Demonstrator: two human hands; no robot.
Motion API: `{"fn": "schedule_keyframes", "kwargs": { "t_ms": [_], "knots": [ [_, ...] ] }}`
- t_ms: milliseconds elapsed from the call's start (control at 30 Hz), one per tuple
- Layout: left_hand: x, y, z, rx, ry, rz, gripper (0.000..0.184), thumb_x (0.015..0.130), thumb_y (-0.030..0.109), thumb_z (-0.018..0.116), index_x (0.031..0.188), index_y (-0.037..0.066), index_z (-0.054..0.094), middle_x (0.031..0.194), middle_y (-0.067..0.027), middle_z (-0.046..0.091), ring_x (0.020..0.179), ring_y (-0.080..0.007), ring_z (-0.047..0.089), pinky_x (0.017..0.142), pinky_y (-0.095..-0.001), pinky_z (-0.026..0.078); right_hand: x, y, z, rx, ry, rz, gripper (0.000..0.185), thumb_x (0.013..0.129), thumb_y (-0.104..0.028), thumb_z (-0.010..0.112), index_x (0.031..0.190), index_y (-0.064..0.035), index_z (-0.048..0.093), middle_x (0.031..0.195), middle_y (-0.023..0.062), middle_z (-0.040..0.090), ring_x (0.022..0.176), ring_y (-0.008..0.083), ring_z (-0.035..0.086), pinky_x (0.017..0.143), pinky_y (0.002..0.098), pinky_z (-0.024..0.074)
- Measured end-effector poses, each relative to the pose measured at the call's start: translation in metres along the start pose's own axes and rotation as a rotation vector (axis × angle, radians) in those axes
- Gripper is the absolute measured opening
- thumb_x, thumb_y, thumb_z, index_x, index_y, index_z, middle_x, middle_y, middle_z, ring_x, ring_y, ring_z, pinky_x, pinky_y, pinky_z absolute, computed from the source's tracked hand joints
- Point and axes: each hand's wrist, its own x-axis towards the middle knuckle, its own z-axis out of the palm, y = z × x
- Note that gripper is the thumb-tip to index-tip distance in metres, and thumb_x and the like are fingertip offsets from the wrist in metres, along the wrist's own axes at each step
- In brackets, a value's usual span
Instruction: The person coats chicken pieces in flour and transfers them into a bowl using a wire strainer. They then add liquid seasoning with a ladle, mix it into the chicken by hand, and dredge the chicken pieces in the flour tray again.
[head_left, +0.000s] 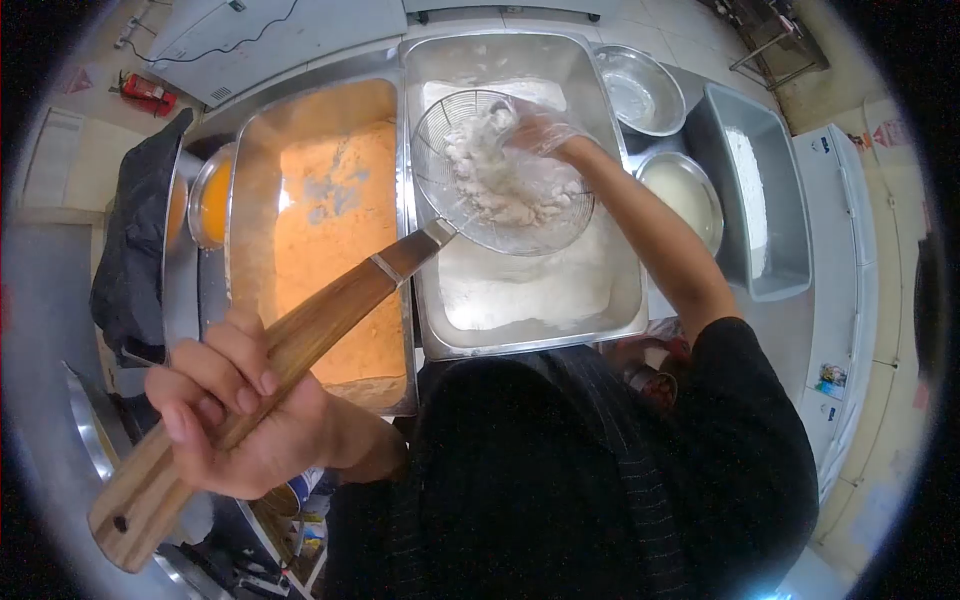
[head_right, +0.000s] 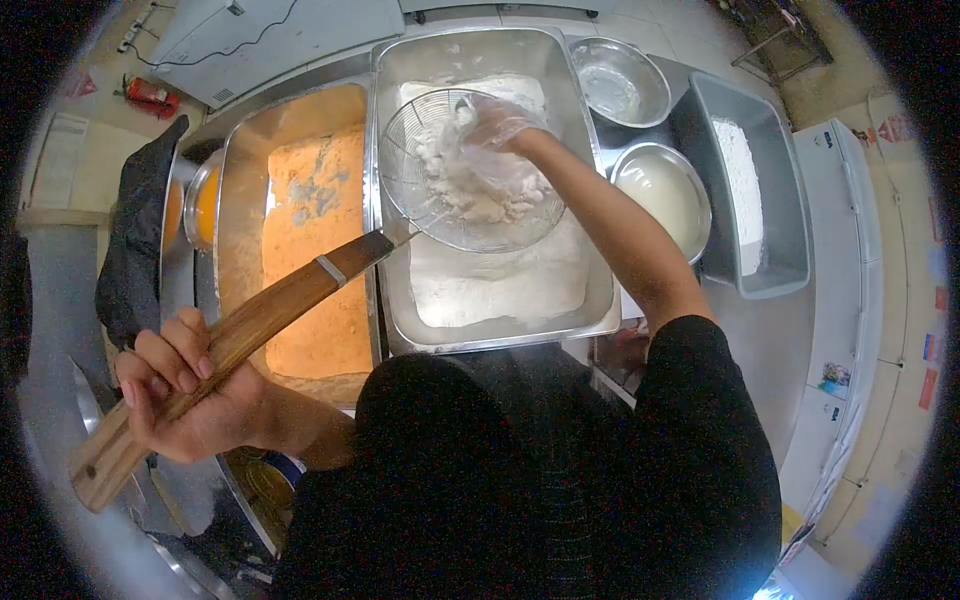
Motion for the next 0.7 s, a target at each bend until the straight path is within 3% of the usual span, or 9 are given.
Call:
{"fn": "schedule_keyframes", "kwargs": {
  "t_ms": [67, 167, 200, 267, 300, 400, 500, 600, 700],
  "knots": [
    [-0.002, 0.000, -0.002, 0.017, -0.005, -0.004, 0.027, 0.082, 0.027, 0.043, 0.061, 0.014, 0.034, 0.050, 0.0012, 0.031, 0.042, -0.0092, 0.028, 0.052, -0.0271, 0.025, 0.001, 0.000, -0.001, 0.004, -0.039, 0.012, 0.070, 0.075, -0.051, 0.055, 0.127, -0.0043, 0.044, 0.122, 0.0201, 0.050, 0.112, 0.0327, 0.049, 0.096, 0.0362, 0.0375],
    [-0.004, 0.001, -0.003, 0.042, -0.024, -0.004, 0.026, 0.083, 0.027, 0.043, 0.062, 0.014, 0.034, 0.050, 0.0012, 0.031, 0.042, -0.0090, 0.028, 0.053, -0.0276, 0.025, 0.013, 0.016, 0.002, -0.012, -0.036, 0.085, 0.065, 0.071, -0.037, 0.067, 0.126, -0.0099, 0.045, 0.112, 0.0195, 0.056, 0.098, 0.0315, 0.057, 0.078, 0.0370, 0.0479],
    [-0.004, 0.001, -0.004, 0.050, -0.038, -0.007, 0.025, 0.083, 0.027, 0.043, 0.062, 0.014, 0.035, 0.050, 0.0012, 0.031, 0.043, -0.0089, 0.028, 0.054, -0.0278, 0.025, 0.026, 0.045, 0.009, -0.137, 0.016, -0.323, 0.068, 0.071, -0.040, 0.066, 0.127, -0.0089, 0.044, 0.116, 0.0204, 0.053, 0.097, 0.0314, 0.057, 0.077, 0.0366, 0.0484],
    [-0.006, 0.002, -0.005, 0.051, -0.034, -0.014, 0.025, 0.082, 0.027, 0.043, 0.063, 0.015, 0.035, 0.050, 0.0012, 0.031, 0.043, -0.0089, 0.028, 0.054, -0.0279, 0.025, 0.029, 0.047, 0.005, -0.265, 0.069, -0.739, 0.070, 0.072, -0.043, 0.066, 0.128, -0.0079, 0.042, 0.120, 0.0214, 0.050, 0.096, 0.0313, 0.057, 0.076, 0.0363, 0.0490],
    [-0.006, 0.002, -0.006, 0.053, -0.036, -0.026, 0.025, 0.082, 0.028, 0.044, 0.063, 0.015, 0.034, 0.050, 0.0012, 0.031, 0.043, -0.0089, 0.028, 0.054, -0.0280, 0.025, 0.026, 0.049, 0.007, 0.138, 0.000, -0.204, 0.068, 0.074, -0.046, 0.063, 0.129, -0.0112, 0.042, 0.125, 0.0218, 0.045, 0.102, 0.0306, 0.054, 0.081, 0.0355, 0.0473],
    [-0.005, -0.004, -0.006, -0.006, -0.047, 0.018, 0.026, 0.082, 0.026, 0.044, 0.063, 0.014, 0.030, 0.050, -0.0005, 0.033, 0.041, -0.0094, 0.031, 0.049, -0.0250, 0.026, 0.010, 0.030, 0.061, 0.515, -0.063, 0.278, 0.066, 0.079, -0.056, 0.052, 0.130, -0.0159, 0.042, 0.130, 0.0220, 0.040, 0.108, 0.0305, 0.050, 0.095, 0.0382, 0.0374],
    [-0.005, -0.007, 0.002, 0.095, -0.032, -0.019, 0.025, 0.080, 0.028, 0.047, 0.063, 0.015, 0.034, 0.050, 0.0015, 0.031, 0.043, -0.0088, 0.028, 0.054, -0.0279, 0.025, 0.028, 0.030, 0.143, -0.208, 0.360, -0.006, 0.071, 0.076, -0.061, 0.050, 0.129, -0.0150, 0.043, 0.129, 0.0235, 0.040, 0.108, 0.0319, 0.050, 0.097, 0.0403, 0.0337],
    [-0.008, -0.008, 0.017, 0.090, -0.038, -0.010, 0.025, 0.080, 0.027, 0.047, 0.063, 0.015, 0.033, 0.050, 0.0017, 0.030, 0.043, -0.0085, 0.028, 0.053, -0.0272, 0.024, 0.024, 0.003, 0.108, -0.205, -0.226, -0.140, 0.093, 0.071, -0.068, 0.051, 0.139, -0.0119, 0.022, 0.140, 0.0204, 0.025, 0.129, 0.0270, 0.029, 0.098, 0.0423, 0.0346],
    [-0.012, -0.005, 0.020, 0.083, -0.048, -0.007, 0.024, 0.080, 0.026, 0.047, 0.063, 0.015, 0.033, 0.050, 0.0018, 0.030, 0.043, -0.0087, 0.028, 0.052, -0.0263, 0.024, 0.014, -0.008, 0.101, 0.192, -0.358, 0.109, 0.070, 0.077, -0.058, 0.050, 0.128, -0.0118, 0.043, 0.140, 0.0225, 0.024, 0.125, 0.0376, 0.030, 0.103, 0.0409, 0.0255]
  ]
}}
